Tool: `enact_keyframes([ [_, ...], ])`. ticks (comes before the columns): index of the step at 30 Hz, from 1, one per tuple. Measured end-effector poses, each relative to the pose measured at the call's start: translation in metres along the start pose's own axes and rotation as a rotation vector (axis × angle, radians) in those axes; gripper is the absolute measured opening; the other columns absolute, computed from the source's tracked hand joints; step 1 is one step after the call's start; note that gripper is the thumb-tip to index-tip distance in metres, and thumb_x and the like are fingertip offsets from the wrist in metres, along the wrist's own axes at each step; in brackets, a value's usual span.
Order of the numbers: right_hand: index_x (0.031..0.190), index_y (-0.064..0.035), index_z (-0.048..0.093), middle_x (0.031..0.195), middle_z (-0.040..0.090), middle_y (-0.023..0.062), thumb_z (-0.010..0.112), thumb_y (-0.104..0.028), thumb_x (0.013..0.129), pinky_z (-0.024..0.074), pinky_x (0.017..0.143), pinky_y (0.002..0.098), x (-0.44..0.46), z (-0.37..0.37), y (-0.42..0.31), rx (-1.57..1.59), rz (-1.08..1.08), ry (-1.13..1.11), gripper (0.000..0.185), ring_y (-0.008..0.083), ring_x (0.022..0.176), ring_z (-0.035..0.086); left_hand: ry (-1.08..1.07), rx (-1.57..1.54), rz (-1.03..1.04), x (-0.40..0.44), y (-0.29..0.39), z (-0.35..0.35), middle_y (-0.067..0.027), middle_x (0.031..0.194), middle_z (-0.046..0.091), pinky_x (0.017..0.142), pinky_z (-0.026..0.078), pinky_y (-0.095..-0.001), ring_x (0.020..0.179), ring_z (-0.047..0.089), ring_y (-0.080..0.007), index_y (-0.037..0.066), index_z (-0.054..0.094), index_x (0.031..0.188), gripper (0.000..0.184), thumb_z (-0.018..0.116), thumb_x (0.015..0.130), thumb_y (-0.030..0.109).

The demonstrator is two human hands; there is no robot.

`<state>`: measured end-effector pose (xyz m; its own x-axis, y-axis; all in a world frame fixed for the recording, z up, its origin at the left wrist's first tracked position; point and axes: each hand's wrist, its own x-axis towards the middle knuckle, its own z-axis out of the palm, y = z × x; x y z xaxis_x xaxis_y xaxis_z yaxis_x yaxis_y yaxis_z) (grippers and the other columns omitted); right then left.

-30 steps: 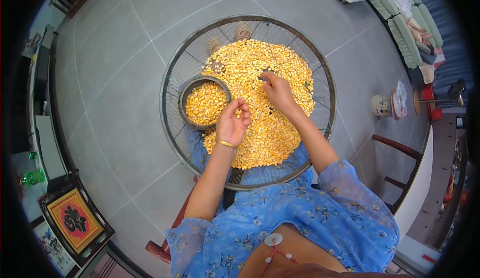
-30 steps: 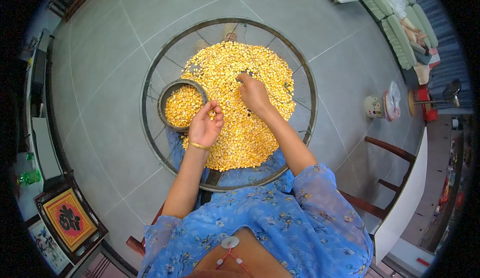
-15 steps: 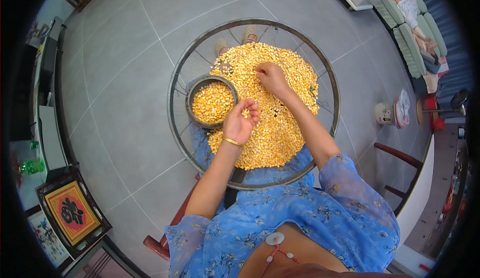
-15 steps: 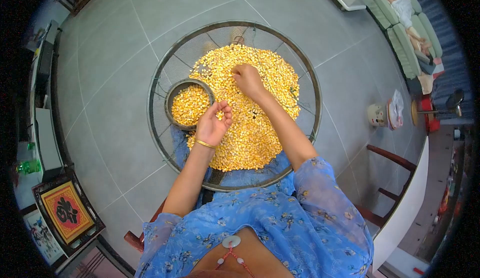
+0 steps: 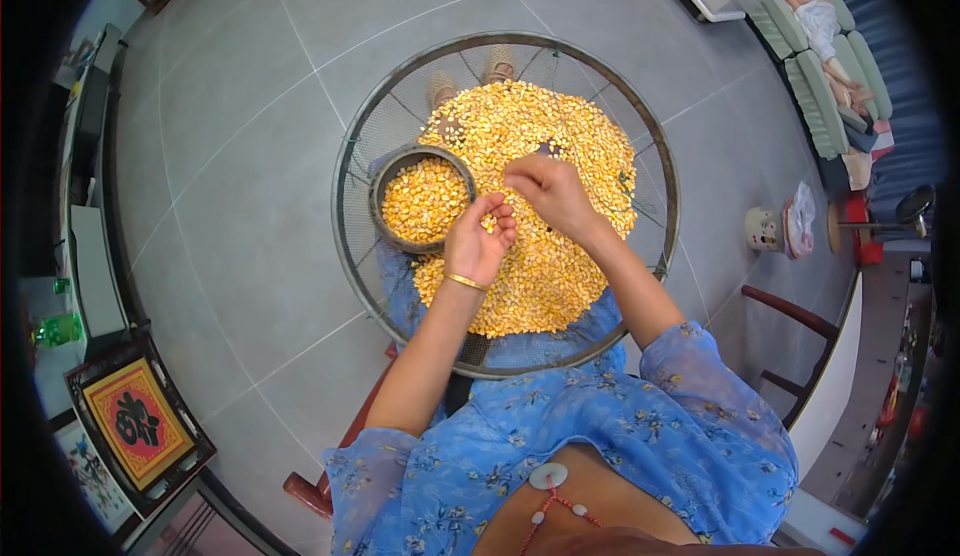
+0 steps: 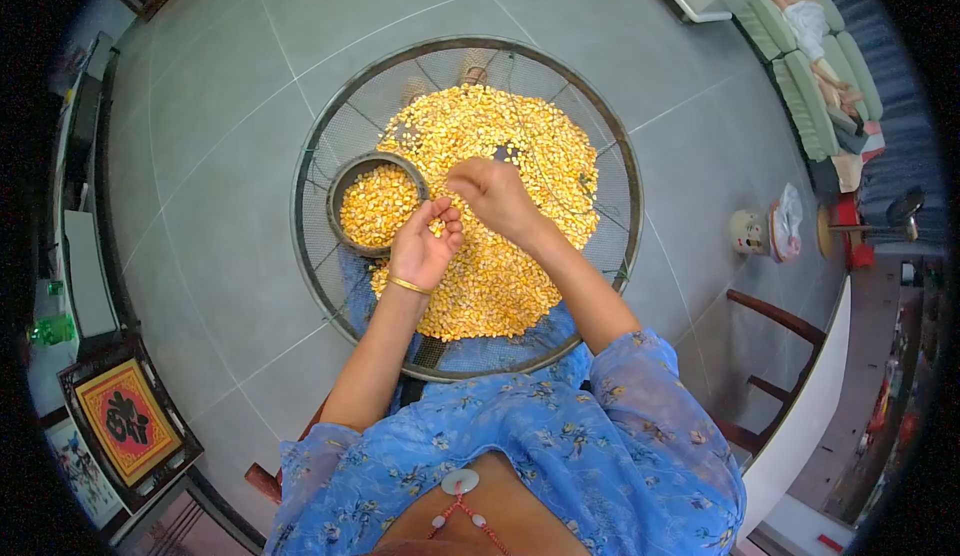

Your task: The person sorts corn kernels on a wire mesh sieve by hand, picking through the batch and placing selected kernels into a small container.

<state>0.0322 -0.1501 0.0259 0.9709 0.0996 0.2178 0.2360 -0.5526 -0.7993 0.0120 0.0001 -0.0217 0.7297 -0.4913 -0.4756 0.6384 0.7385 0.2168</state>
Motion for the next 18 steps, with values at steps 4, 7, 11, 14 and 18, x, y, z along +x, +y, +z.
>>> enact_keyframes([
  [4, 0.092, 0.0017, 0.063, 0.085, 0.064, 0.0129, 0.061, -0.008, 0.082, 0.0499, 0.066, 0.0306, -0.004, -0.008, 0.003, 0.100, 0.225, -0.014, 0.014, 0.0197, 0.072, 0.062, 0.044, 0.003, -0.023, -0.004, 0.000, 0.009, -0.0086, 0.088, 0.052, 0.067, 0.046, -0.0279, 0.076, 0.050, -0.0181, 0.000, 0.051, 0.100, 0.024, 0.046, 0.094, 0.022],
  [7, 0.096, 0.0025, 0.062, 0.092, 0.062, 0.0188, 0.059, -0.006, 0.080, 0.0482, 0.077, 0.0383, 0.004, -0.007, 0.046, -0.269, 0.122, 0.152, 0.018, 0.0335, 0.085, 0.060, 0.016, -0.004, -0.019, -0.001, 0.001, 0.003, -0.0088, 0.088, 0.052, 0.067, 0.046, -0.0279, 0.076, 0.050, -0.0183, 0.000, 0.051, 0.101, 0.025, 0.045, 0.094, 0.023],
  [11, 0.102, 0.0015, 0.060, 0.106, 0.057, 0.0201, 0.055, 0.001, 0.072, 0.0443, 0.085, 0.0388, -0.019, 0.021, 0.054, -0.393, -0.154, -0.069, 0.030, 0.0354, 0.102, 0.052, 0.028, 0.012, 0.023, -0.003, 0.002, 0.008, -0.0079, 0.083, 0.051, 0.063, 0.044, -0.0275, 0.073, 0.050, -0.0171, -0.001, 0.053, 0.097, 0.024, 0.048, 0.092, 0.022],
  [14, 0.101, 0.0015, 0.060, 0.109, 0.056, 0.0190, 0.055, 0.002, 0.069, 0.0437, 0.086, 0.0379, -0.049, 0.032, 0.044, -0.375, -0.269, -0.255, 0.032, 0.0355, 0.106, 0.050, 0.021, 0.008, 0.034, -0.002, 0.003, 0.005, -0.0073, 0.082, 0.051, 0.062, 0.044, -0.0275, 0.072, 0.050, -0.0167, -0.001, 0.053, 0.096, 0.022, 0.048, 0.092, 0.020],
  [18, 0.101, -0.0002, 0.061, 0.108, 0.058, 0.0163, 0.055, 0.002, 0.069, 0.0450, 0.085, 0.0373, -0.070, -0.003, 0.016, -0.379, -0.163, -0.596, 0.033, 0.0326, 0.105, 0.053, -0.020, -0.003, 0.024, -0.002, 0.007, 0.003, -0.0079, 0.086, 0.051, 0.063, 0.044, -0.0274, 0.075, 0.050, -0.0177, 0.000, 0.052, 0.100, 0.020, 0.048, 0.092, 0.018],
])
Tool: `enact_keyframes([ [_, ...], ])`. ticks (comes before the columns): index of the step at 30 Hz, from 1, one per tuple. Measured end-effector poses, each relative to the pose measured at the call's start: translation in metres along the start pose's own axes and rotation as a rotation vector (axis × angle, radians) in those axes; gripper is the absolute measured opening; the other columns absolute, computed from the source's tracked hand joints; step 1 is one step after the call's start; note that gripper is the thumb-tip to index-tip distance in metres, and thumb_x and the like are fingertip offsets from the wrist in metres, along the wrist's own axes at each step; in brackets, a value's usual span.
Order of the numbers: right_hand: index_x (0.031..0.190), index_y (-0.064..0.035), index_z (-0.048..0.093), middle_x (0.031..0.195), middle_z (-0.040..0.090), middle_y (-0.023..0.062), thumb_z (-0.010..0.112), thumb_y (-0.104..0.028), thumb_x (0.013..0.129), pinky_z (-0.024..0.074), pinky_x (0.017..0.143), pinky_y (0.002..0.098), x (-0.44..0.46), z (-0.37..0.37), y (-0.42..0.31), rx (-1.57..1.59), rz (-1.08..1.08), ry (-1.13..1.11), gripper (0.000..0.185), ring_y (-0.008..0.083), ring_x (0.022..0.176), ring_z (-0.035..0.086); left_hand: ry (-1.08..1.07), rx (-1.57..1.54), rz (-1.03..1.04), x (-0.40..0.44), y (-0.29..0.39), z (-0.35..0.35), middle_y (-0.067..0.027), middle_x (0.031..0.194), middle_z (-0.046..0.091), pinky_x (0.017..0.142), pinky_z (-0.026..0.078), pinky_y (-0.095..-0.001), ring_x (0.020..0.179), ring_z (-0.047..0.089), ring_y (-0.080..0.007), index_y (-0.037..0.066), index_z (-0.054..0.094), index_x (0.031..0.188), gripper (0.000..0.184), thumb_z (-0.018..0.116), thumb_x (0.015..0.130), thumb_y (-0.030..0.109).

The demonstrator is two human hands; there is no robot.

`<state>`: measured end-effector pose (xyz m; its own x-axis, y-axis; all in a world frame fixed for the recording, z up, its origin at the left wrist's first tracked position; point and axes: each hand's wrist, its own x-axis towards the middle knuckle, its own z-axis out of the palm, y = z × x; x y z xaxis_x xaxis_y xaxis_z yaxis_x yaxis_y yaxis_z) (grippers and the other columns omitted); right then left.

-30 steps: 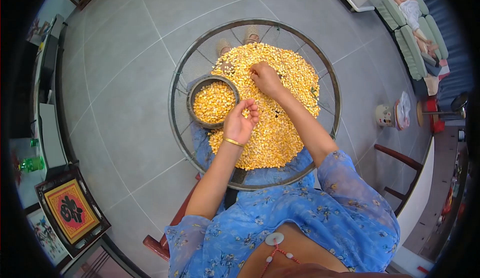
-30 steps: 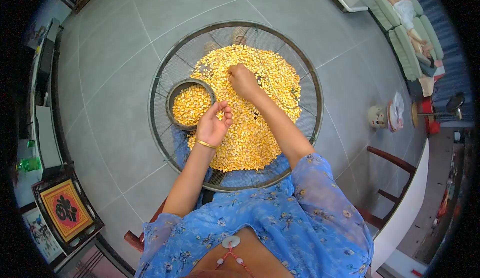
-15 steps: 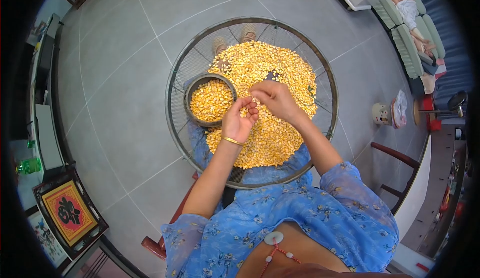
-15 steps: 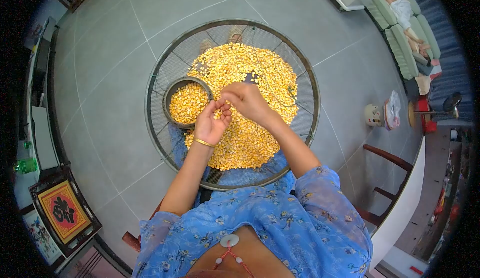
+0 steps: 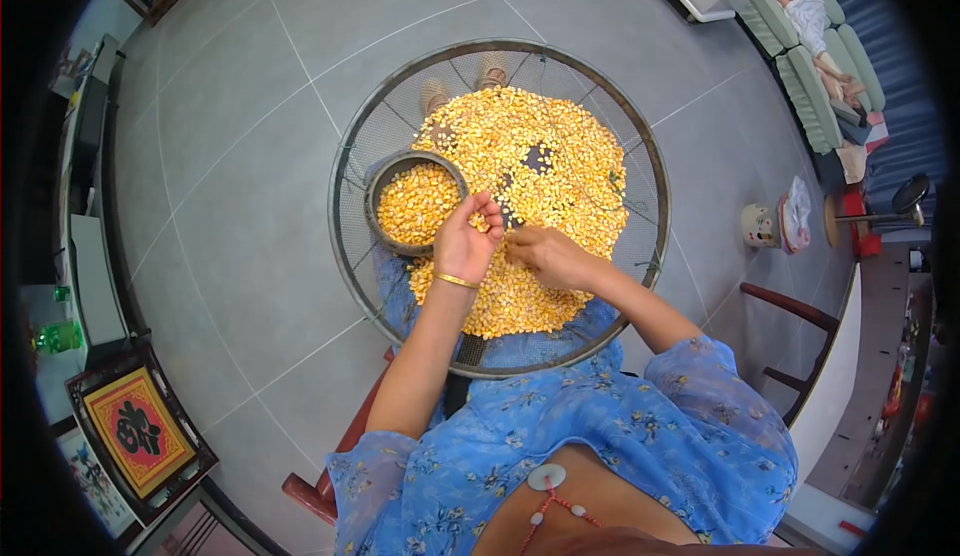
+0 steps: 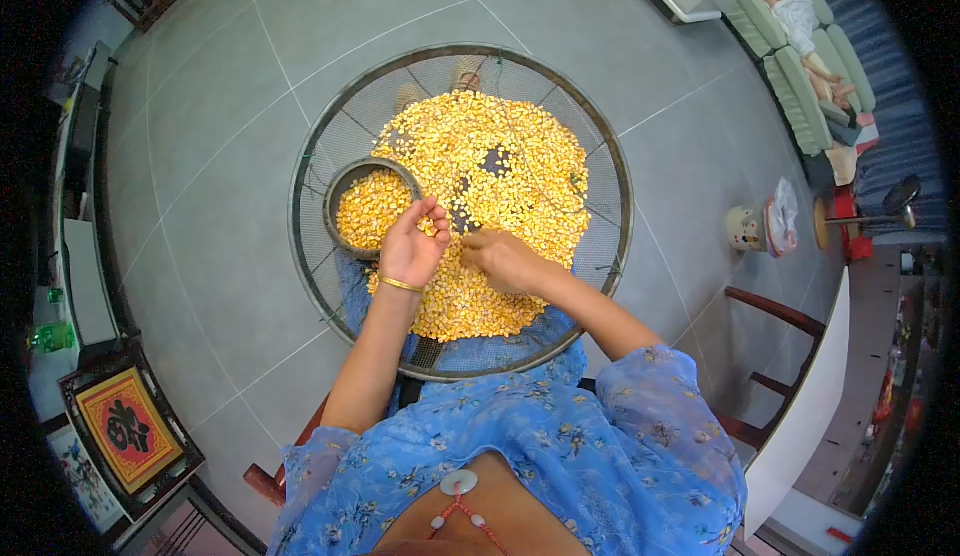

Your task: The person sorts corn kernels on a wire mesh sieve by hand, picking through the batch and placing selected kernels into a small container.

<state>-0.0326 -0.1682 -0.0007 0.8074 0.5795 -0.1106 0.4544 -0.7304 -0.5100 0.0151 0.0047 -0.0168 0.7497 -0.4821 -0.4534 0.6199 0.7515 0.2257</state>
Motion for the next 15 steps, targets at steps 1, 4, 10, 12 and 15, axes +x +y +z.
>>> enact_keyframes([
  [1, 0.099, -0.0014, 0.062, 0.106, 0.059, 0.0153, 0.055, 0.002, 0.070, 0.0459, 0.083, 0.0370, -0.009, -0.014, -0.008, 0.096, 0.026, -0.101, 0.031, 0.0312, 0.102, 0.055, 0.007, 0.011, -0.001, -0.001, 0.000, 0.002, -0.0078, 0.086, 0.051, 0.062, 0.044, -0.0275, 0.075, 0.050, -0.0177, 0.000, 0.052, 0.099, 0.019, 0.049, 0.092, 0.017],
  [4, 0.096, -0.0033, 0.064, 0.100, 0.062, 0.0140, 0.054, 0.001, 0.072, 0.0473, 0.080, 0.0367, -0.014, -0.022, 0.005, 0.249, 0.123, -0.067, 0.026, 0.0294, 0.095, 0.059, 0.021, 0.041, 0.012, -0.003, -0.002, 0.005, -0.0065, 0.082, 0.052, 0.060, 0.044, -0.0260, 0.071, 0.051, -0.0156, 0.000, 0.054, 0.099, 0.020, 0.050, 0.091, 0.017],
  [10, 0.088, -0.0007, 0.062, 0.083, 0.063, 0.0178, 0.054, -0.004, 0.076, 0.0480, 0.072, 0.0401, 0.055, -0.030, 0.084, 0.260, 0.420, 0.419, 0.015, 0.0334, 0.080, 0.061, 0.009, 0.015, -0.011, 0.002, -0.002, -0.001, -0.0068, 0.085, 0.051, 0.062, 0.044, -0.0268, 0.074, 0.050, -0.0168, 0.001, 0.052, 0.099, 0.017, 0.049, 0.091, 0.016],
  [12, 0.083, 0.0008, 0.059, 0.080, 0.062, 0.0211, 0.054, -0.004, 0.076, 0.0473, 0.068, 0.0426, 0.073, -0.025, 0.102, 0.062, 0.438, 0.445, 0.010, 0.0362, 0.076, 0.060, 0.027, 0.019, 0.006, 0.003, -0.001, -0.002, -0.0068, 0.084, 0.051, 0.061, 0.044, -0.0263, 0.073, 0.050, -0.0160, 0.000, 0.053, 0.099, 0.019, 0.050, 0.091, 0.016],
  [15, 0.080, 0.0006, 0.057, 0.080, 0.062, 0.0227, 0.055, -0.005, 0.074, 0.0467, 0.069, 0.0445, 0.083, -0.026, 0.106, 0.023, 0.525, 0.418, 0.008, 0.0381, 0.077, 0.060, 0.064, 0.013, 0.026, 0.002, 0.002, 0.001, -0.0069, 0.082, 0.052, 0.060, 0.043, -0.0259, 0.071, 0.050, -0.0151, 0.000, 0.054, 0.098, 0.019, 0.050, 0.090, 0.017],
])
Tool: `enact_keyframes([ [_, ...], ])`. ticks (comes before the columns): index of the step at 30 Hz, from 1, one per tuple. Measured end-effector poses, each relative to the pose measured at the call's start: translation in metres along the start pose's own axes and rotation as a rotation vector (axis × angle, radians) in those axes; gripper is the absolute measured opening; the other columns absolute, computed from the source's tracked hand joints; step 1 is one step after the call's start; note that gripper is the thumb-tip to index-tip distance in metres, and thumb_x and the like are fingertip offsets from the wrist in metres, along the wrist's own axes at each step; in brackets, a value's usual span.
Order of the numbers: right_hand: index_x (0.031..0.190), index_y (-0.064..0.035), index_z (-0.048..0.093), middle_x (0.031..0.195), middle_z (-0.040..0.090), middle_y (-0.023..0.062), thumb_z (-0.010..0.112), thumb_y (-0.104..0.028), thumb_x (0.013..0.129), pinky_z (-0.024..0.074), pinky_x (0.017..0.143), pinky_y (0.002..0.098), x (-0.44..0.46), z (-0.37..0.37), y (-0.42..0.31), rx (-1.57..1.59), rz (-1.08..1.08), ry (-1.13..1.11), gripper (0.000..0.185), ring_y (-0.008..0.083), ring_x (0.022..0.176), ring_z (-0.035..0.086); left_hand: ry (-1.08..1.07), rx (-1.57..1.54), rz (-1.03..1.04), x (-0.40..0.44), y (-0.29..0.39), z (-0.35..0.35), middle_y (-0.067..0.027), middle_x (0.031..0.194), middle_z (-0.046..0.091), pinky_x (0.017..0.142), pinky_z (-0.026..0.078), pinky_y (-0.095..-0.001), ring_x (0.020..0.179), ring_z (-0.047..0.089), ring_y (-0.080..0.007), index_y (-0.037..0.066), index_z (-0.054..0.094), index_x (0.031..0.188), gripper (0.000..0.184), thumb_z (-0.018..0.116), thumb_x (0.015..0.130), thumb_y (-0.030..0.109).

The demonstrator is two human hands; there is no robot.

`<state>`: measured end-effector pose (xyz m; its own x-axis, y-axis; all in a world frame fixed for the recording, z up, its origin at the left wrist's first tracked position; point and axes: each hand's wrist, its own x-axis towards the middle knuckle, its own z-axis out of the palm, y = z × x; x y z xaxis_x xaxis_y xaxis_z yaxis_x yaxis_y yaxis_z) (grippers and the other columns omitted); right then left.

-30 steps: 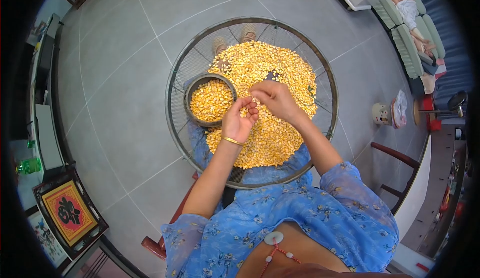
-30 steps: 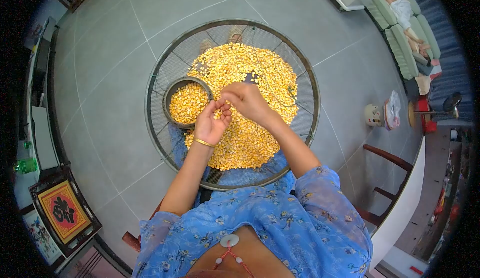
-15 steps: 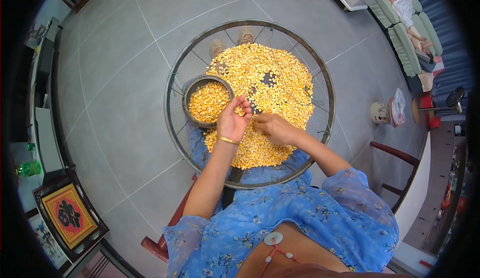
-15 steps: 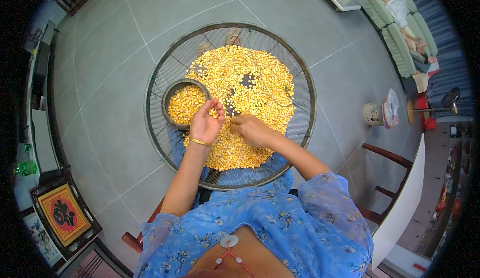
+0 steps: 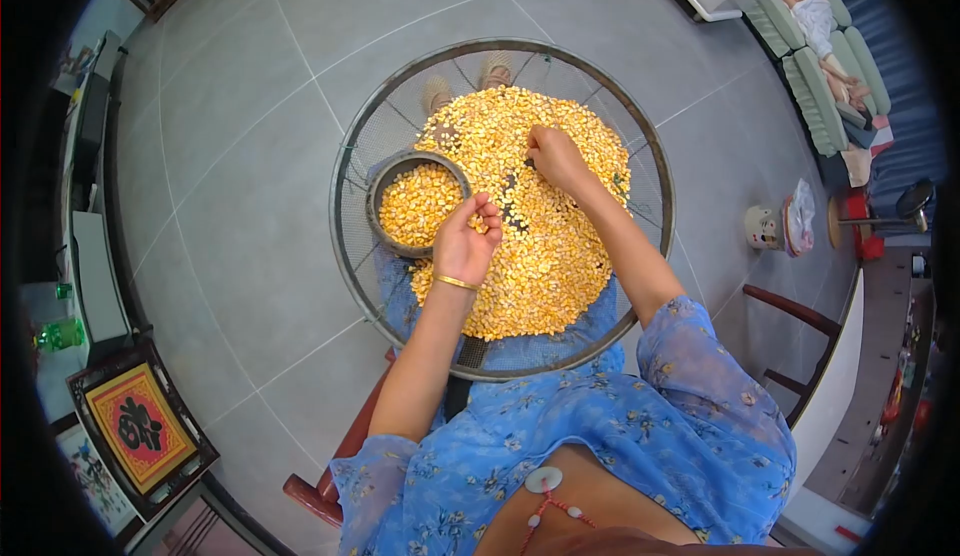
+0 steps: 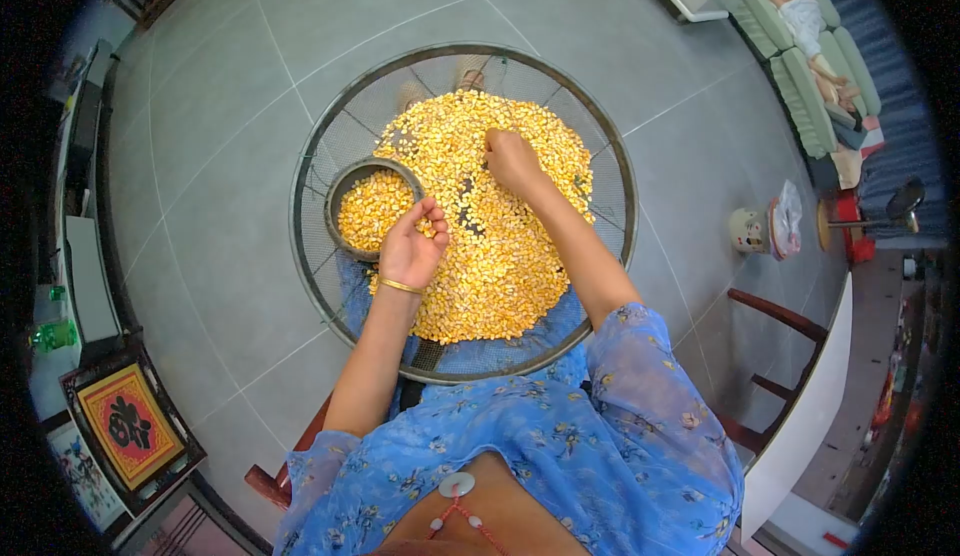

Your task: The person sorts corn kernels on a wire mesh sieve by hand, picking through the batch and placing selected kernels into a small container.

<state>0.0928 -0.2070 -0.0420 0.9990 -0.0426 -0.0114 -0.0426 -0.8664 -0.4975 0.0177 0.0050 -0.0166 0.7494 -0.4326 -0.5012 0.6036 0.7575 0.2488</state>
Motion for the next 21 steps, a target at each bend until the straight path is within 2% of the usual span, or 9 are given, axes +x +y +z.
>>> enact_keyframes([
  [4, 0.080, 0.0002, 0.057, 0.081, 0.062, 0.0226, 0.055, -0.004, 0.073, 0.0468, 0.069, 0.0449, 0.007, 0.003, 0.003, -0.075, 0.046, -0.064, 0.008, 0.0382, 0.078, 0.060, -0.004, 0.011, -0.005, -0.001, 0.002, 0.001, -0.0072, 0.083, 0.053, 0.060, 0.043, -0.0262, 0.071, 0.051, -0.0150, 0.000, 0.055, 0.097, 0.018, 0.050, 0.090, 0.016],
  [9, 0.084, 0.0010, 0.057, 0.082, 0.062, 0.0249, 0.053, -0.003, 0.072, 0.0480, 0.071, 0.0448, 0.008, 0.001, -0.010, -0.036, -0.006, -0.139, 0.013, 0.0386, 0.080, 0.061, -0.024, 0.045, -0.010, -0.002, -0.001, 0.003, -0.0066, 0.083, 0.054, 0.060, 0.044, -0.0261, 0.071, 0.052, -0.0152, 0.001, 0.055, 0.097, 0.017, 0.049, 0.090, 0.016],
  [12, 0.080, -0.0004, 0.058, 0.079, 0.061, 0.0215, 0.055, -0.004, 0.071, 0.0461, 0.066, 0.0420, 0.009, 0.016, -0.014, -0.102, -0.024, -0.063, 0.010, 0.0356, 0.076, 0.060, -0.036, 0.044, -0.001, -0.003, 0.000, 0.003, -0.0064, 0.082, 0.054, 0.060, 0.044, -0.0262, 0.071, 0.052, -0.0154, 0.001, 0.055, 0.097, 0.017, 0.050, 0.090, 0.016],
  [14, 0.080, -0.0002, 0.059, 0.080, 0.062, 0.0224, 0.054, -0.004, 0.071, 0.0461, 0.067, 0.0424, 0.008, 0.022, -0.012, -0.101, 0.009, -0.058, 0.012, 0.0367, 0.078, 0.060, -0.038, 0.042, 0.005, -0.003, 0.001, 0.004, -0.0064, 0.082, 0.054, 0.060, 0.045, -0.0262, 0.071, 0.052, -0.0154, 0.001, 0.055, 0.098, 0.017, 0.050, 0.090, 0.016],
  [17, 0.080, -0.0001, 0.059, 0.076, 0.062, 0.0213, 0.055, -0.004, 0.070, 0.0462, 0.065, 0.0419, 0.001, 0.016, -0.012, -0.051, -0.026, -0.011, 0.011, 0.0369, 0.073, 0.060, -0.035, 0.047, 0.031, -0.003, 0.002, 0.005, -0.0063, 0.082, 0.053, 0.060, 0.045, -0.0262, 0.071, 0.052, -0.0154, 0.001, 0.055, 0.098, 0.017, 0.050, 0.090, 0.016],
  [20, 0.078, 0.0000, 0.058, 0.076, 0.062, 0.0218, 0.052, -0.003, 0.071, 0.0472, 0.062, 0.0426, -0.018, -0.005, -0.025, 0.025, 0.014, -0.064, 0.010, 0.0366, 0.071, 0.061, -0.040, 0.062, 0.031, -0.003, 0.002, 0.004, -0.0059, 0.085, 0.051, 0.061, 0.043, -0.0261, 0.073, 0.049, -0.0161, 0.002, 0.052, 0.100, 0.016, 0.049, 0.091, 0.016],
  [21, 0.076, -0.0006, 0.058, 0.071, 0.061, 0.0195, 0.054, -0.004, 0.071, 0.0462, 0.058, 0.0402, -0.024, -0.009, -0.026, 0.108, 0.016, -0.017, 0.007, 0.0333, 0.065, 0.060, -0.044, 0.065, 0.029, -0.003, 0.002, 0.004, -0.0058, 0.085, 0.051, 0.061, 0.043, -0.0262, 0.072, 0.049, -0.0162, 0.002, 0.053, 0.100, 0.016, 0.050, 0.091, 0.016],
])
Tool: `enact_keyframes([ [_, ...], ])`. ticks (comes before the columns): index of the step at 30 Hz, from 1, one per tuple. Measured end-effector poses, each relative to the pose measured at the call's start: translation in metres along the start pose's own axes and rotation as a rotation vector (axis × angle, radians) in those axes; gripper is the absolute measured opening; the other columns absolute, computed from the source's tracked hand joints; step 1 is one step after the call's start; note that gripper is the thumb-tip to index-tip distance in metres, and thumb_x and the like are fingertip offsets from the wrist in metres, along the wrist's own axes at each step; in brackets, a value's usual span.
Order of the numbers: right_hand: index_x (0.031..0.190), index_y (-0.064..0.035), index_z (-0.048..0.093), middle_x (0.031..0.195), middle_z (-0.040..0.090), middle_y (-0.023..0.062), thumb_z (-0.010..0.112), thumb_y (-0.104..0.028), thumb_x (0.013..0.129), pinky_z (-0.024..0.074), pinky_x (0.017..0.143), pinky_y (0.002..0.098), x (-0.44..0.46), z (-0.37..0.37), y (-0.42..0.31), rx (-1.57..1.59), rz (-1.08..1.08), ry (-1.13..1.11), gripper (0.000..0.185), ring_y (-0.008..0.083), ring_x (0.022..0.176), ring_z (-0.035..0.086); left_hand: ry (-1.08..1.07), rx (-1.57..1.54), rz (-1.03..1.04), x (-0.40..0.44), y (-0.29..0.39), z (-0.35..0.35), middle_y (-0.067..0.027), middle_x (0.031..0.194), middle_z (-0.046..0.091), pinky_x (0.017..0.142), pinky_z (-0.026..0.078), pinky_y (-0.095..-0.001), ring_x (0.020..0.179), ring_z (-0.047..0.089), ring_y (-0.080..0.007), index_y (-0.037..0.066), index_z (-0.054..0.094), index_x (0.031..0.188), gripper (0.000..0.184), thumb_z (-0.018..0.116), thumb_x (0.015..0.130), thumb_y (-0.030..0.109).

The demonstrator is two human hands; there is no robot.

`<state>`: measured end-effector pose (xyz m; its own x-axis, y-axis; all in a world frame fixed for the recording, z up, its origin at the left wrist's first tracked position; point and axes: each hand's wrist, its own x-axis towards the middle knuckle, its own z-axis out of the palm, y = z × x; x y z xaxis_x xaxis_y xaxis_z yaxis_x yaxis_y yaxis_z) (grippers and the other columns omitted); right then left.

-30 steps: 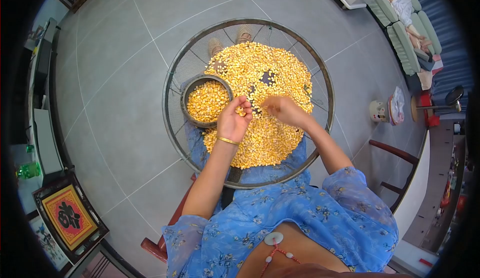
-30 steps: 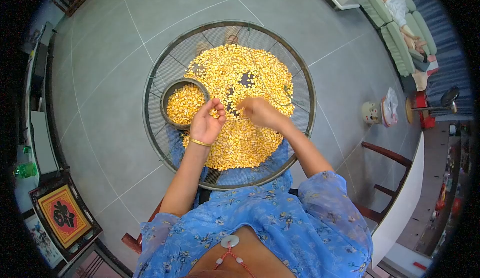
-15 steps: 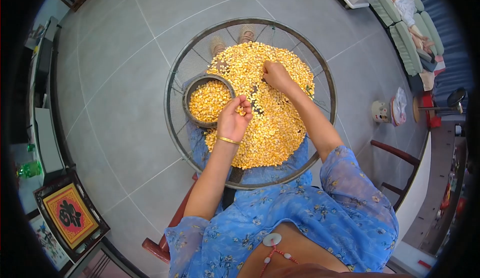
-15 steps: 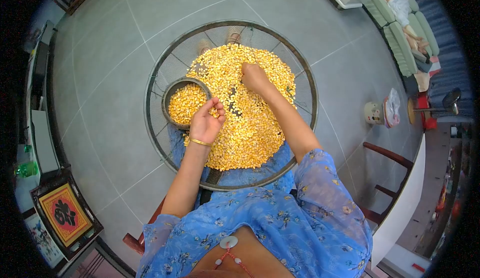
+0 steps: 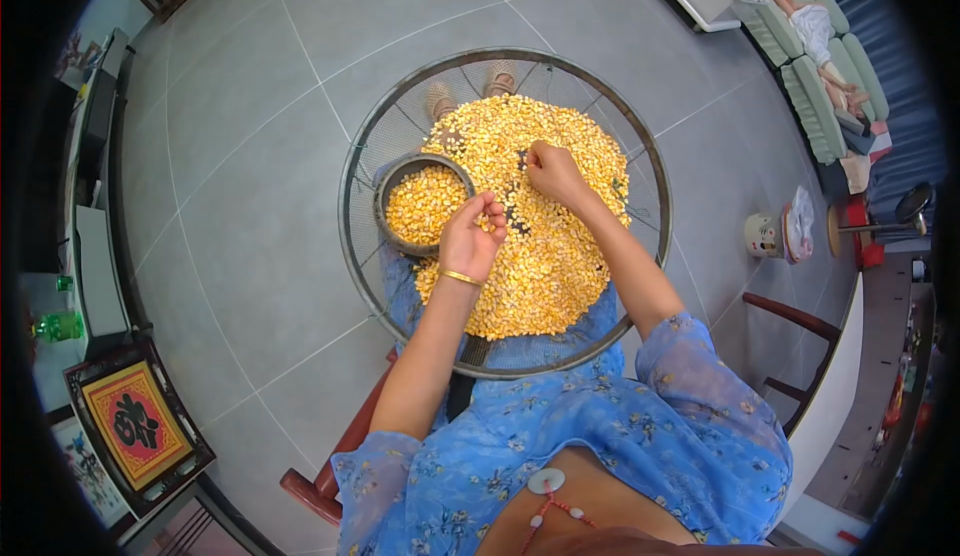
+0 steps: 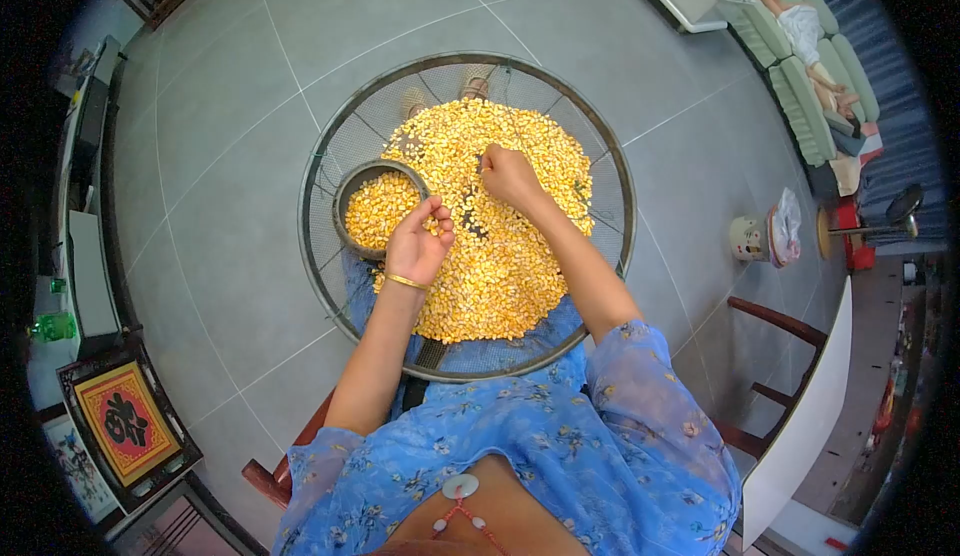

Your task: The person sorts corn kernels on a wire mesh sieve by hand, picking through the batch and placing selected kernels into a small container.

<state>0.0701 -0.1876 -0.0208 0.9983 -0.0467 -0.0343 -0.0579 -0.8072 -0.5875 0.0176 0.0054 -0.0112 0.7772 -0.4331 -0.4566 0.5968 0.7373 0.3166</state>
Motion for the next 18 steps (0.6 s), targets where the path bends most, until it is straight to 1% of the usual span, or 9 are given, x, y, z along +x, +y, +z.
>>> enact_keyframes([
  [4, 0.073, -0.0010, 0.057, 0.061, 0.057, 0.0138, 0.059, -0.004, 0.071, 0.0437, 0.052, 0.0347, -0.025, -0.018, -0.018, 0.205, -0.017, 0.030, 0.004, 0.0238, 0.053, 0.056, -0.017, 0.030, -0.006, 0.000, -0.002, 0.000, -0.0057, 0.085, 0.051, 0.062, 0.043, -0.0260, 0.073, 0.049, -0.0164, 0.002, 0.053, 0.099, 0.018, 0.051, 0.091, 0.017],
  [7, 0.073, -0.0007, 0.055, 0.060, 0.056, 0.0120, 0.060, -0.004, 0.072, 0.0425, 0.051, 0.0325, -0.043, -0.026, -0.042, 0.251, -0.054, 0.071, 0.006, 0.0189, 0.051, 0.053, -0.029, 0.017, -0.019, 0.005, -0.005, -0.006, -0.0063, 0.085, 0.051, 0.063, 0.044, -0.0266, 0.073, 0.049, -0.0173, 0.002, 0.054, 0.099, 0.020, 0.051, 0.091, 0.020],
  [8, 0.080, 0.0003, 0.058, 0.064, 0.059, 0.0120, 0.058, -0.003, 0.075, 0.0450, 0.053, 0.0312, -0.050, -0.031, -0.054, 0.237, -0.072, 0.041, 0.006, 0.0176, 0.055, 0.057, -0.029, 0.018, -0.014, 0.006, -0.006, -0.007, -0.0063, 0.085, 0.051, 0.063, 0.044, -0.0266, 0.073, 0.049, -0.0173, 0.002, 0.054, 0.099, 0.020, 0.051, 0.091, 0.020],
  [9, 0.080, 0.0003, 0.058, 0.064, 0.059, 0.0120, 0.058, -0.003, 0.075, 0.0450, 0.053, 0.0312, -0.057, -0.033, -0.065, 0.239, -0.076, 0.040, 0.006, 0.0176, 0.055, 0.057, -0.030, -0.016, -0.039, 0.007, -0.007, -0.008, -0.0069, 0.085, 0.051, 0.063, 0.044, -0.0270, 0.073, 0.049, -0.0178, 0.002, 0.054, 0.099, 0.021, 0.050, 0.091, 0.021],
  [11, 0.089, 0.0013, 0.060, 0.070, 0.062, 0.0124, 0.057, -0.002, 0.078, 0.0478, 0.057, 0.0296, -0.065, -0.039, -0.083, 0.465, -0.215, -0.212, 0.012, 0.0164, 0.061, 0.061, -0.030, -0.048, -0.063, 0.006, -0.006, -0.004, -0.0075, 0.085, 0.052, 0.063, 0.044, -0.0274, 0.074, 0.049, -0.0182, 0.001, 0.054, 0.099, 0.022, 0.049, 0.091, 0.022],
  [13, 0.095, 0.0019, 0.061, 0.074, 0.064, 0.0126, 0.056, -0.001, 0.080, 0.0496, 0.061, 0.0289, -0.054, -0.041, -0.079, 0.432, -0.192, -0.250, 0.017, 0.0162, 0.066, 0.064, 0.074, -0.113, -0.074, 0.001, -0.005, 0.006, -0.0088, 0.085, 0.052, 0.062, 0.043, -0.0279, 0.074, 0.049, -0.0187, 0.002, 0.053, 0.098, 0.022, 0.048, 0.092, 0.023],
  [15, 0.094, 0.0024, 0.062, 0.075, 0.065, 0.0138, 0.057, -0.003, 0.079, 0.0498, 0.062, 0.0317, -0.019, -0.028, -0.050, 0.414, -0.044, -0.083, 0.016, 0.0220, 0.066, 0.064, 0.039, -0.090, -0.080, 0.004, -0.004, -0.001, -0.0089, 0.085, 0.052, 0.061, 0.043, -0.0275, 0.073, 0.049, -0.0185, 0.002, 0.053, 0.097, 0.022, 0.048, 0.092, 0.023],
  [17, 0.093, 0.0010, 0.063, 0.083, 0.064, 0.0170, 0.058, -0.008, 0.078, 0.0499, 0.070, 0.0375, 0.021, -0.020, -0.030, 0.182, -0.158, 0.044, 0.018, 0.0287, 0.078, 0.064, -0.001, -0.064, -0.091, 0.005, -0.004, -0.005, -0.0090, 0.085, 0.052, 0.060, 0.043, -0.0272, 0.073, 0.049, -0.0183, 0.002, 0.052, 0.096, 0.021, 0.048, 0.092, 0.022],
  [18, 0.093, 0.0010, 0.063, 0.083, 0.064, 0.0170, 0.058, -0.008, 0.078, 0.0499, 0.070, 0.0375, 0.040, -0.011, -0.021, 0.183, -0.160, 0.043, 0.018, 0.0287, 0.078, 0.064, -0.005, -0.043, -0.081, 0.005, -0.005, -0.005, -0.0087, 0.084, 0.053, 0.061, 0.044, -0.0272, 0.071, 0.050, -0.0180, 0.001, 0.053, 0.096, 0.022, 0.048, 0.092, 0.021],
])
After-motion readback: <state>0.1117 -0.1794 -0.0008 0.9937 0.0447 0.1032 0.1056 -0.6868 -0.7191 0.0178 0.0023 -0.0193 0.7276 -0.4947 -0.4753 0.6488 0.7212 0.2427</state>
